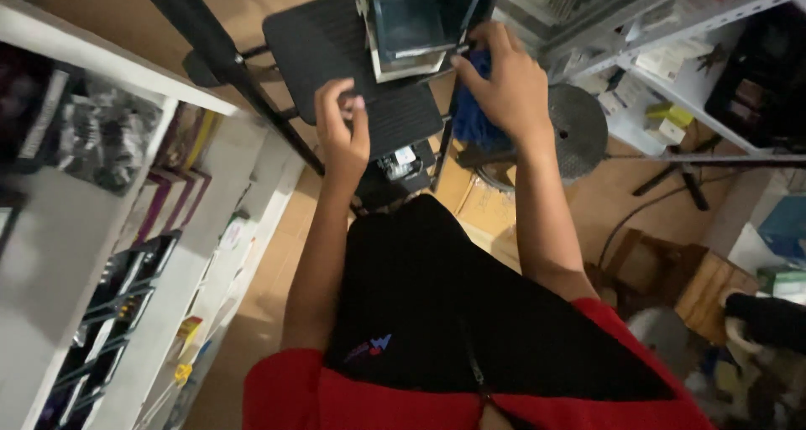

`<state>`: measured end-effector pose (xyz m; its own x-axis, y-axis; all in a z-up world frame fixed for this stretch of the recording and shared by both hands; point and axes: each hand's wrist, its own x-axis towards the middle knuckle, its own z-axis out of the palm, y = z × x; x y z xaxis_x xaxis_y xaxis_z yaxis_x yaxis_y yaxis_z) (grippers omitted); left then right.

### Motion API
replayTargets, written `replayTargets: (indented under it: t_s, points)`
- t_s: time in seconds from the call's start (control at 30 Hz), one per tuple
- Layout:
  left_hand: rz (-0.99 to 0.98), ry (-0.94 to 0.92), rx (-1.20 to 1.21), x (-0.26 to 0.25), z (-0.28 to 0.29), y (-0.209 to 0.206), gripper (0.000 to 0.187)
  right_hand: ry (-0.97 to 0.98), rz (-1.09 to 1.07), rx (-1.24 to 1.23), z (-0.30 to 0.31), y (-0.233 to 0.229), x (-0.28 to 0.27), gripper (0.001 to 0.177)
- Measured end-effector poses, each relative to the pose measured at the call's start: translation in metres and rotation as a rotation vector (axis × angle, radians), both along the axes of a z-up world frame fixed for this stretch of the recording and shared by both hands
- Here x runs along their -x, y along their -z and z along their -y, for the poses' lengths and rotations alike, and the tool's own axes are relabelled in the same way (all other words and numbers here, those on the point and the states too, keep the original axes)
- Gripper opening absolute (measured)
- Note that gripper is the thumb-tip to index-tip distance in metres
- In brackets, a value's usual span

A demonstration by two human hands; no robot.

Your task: Cleaning and organizing medicine storage bins and wiping down individual medicine boxes.

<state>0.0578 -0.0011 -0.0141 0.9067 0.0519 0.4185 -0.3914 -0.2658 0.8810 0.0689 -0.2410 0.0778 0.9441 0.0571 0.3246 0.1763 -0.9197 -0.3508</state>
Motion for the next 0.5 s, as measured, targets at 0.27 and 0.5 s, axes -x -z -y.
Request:
replayTargets:
  t_s: [0.27, 0.5]
  points:
    - [-0.366, 0.114, -0.098, 0.042, -0.007, 0.152, 0.02, -0.017, -0.361, -0.267, 0.026, 0.169, 0.037, 0.013]
    - [-0.9, 0.328, -0.321, 0.045, 0.006, 0.369, 0.038, 0.3, -0.923, -0.211, 0.044, 0.398, 0.042, 0.028]
